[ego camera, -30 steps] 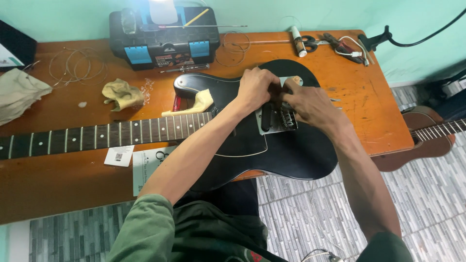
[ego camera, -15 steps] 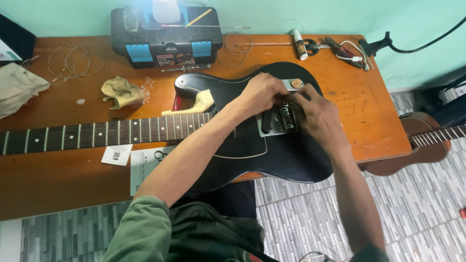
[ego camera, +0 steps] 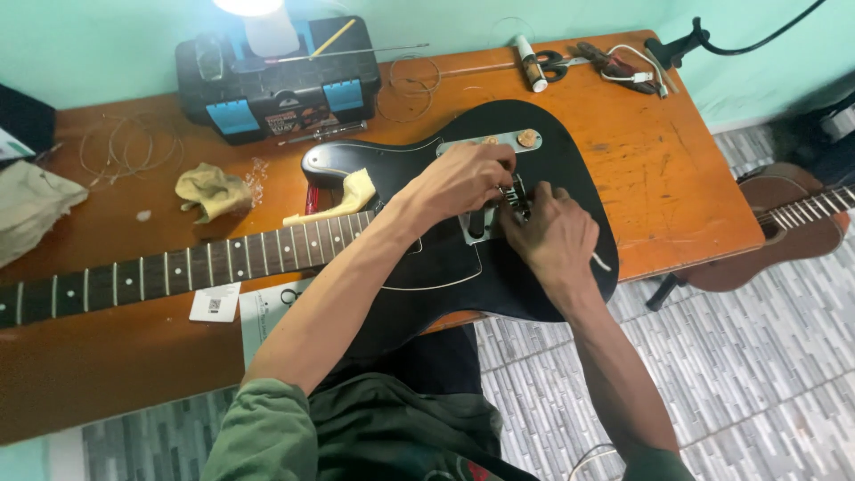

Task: Adjusting the bridge saddles of an electric guitar using a screwdriver to set intonation or height.

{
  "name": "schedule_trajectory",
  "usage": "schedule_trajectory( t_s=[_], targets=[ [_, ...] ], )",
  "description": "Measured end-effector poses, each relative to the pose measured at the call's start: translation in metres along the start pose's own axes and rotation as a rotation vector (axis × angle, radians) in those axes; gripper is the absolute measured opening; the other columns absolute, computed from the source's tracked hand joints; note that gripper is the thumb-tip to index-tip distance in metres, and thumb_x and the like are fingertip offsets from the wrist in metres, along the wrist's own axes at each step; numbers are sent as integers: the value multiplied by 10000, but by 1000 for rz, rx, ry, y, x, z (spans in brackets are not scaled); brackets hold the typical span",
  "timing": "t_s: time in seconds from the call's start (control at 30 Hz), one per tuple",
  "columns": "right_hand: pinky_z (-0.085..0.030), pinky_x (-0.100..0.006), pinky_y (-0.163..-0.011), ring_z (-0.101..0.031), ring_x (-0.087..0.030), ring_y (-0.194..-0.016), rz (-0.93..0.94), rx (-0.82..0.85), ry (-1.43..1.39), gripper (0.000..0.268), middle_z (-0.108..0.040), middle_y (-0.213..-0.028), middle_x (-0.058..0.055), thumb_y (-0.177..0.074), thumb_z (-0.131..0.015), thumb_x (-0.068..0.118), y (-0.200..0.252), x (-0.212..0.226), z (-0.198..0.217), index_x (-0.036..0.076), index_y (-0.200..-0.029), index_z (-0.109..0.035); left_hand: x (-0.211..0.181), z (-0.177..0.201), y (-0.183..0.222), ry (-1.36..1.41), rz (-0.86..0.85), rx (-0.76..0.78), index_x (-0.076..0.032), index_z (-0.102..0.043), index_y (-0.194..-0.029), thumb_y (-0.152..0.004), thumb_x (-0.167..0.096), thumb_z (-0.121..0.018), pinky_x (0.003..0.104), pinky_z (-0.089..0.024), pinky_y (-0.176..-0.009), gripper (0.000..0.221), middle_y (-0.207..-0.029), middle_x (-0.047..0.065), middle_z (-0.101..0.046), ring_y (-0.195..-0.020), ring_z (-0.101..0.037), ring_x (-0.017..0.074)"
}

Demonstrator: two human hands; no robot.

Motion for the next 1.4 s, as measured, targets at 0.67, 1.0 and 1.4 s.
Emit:
schedule_trajectory(
  t_s=[0.67,1.0,1.4],
  targets=[
    [-544,-585,-641,-703,-519,-799,-131,98,-101,465,-618,-964,-204,-928,-583,475,-1,16,-2,18,-1014,-561,49,-68,0,18,264,-56,-194,-786,-771,-746,-216,-778,478,-597,-626,34,-868,-16,-634,-741,-702,357],
    [-552,-538,-630,-720,-445,-806,-92,127,-50,471,-620,-944,-177,-902,-613,484,-4,18,2,29,-1025,-613,12,-41,1,-190,392,-63,-96,-766,-777,-655,-22,-784,477,-513,-728,144,-1083,30,-557,-1044,-597,330],
    [-547,-602,-738,-694,-485,-916,-116,163,-92,352,-628,-994,-200,-928,-623,372,1,28,18,41,-1044,-596,-26,8,-3,-584,-186,-370,-117,-713,-671,-737,73,-776,540,-392,-932,210,-1318,27,-603,-1402,-366,291]
  ],
)
Point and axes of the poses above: each hand's wrist, its own y-axis away from the middle knuckle, its own z-axis out of the back of the hand, x = y × z, the point moved 5 cm from there along -y, towards the middle knuckle
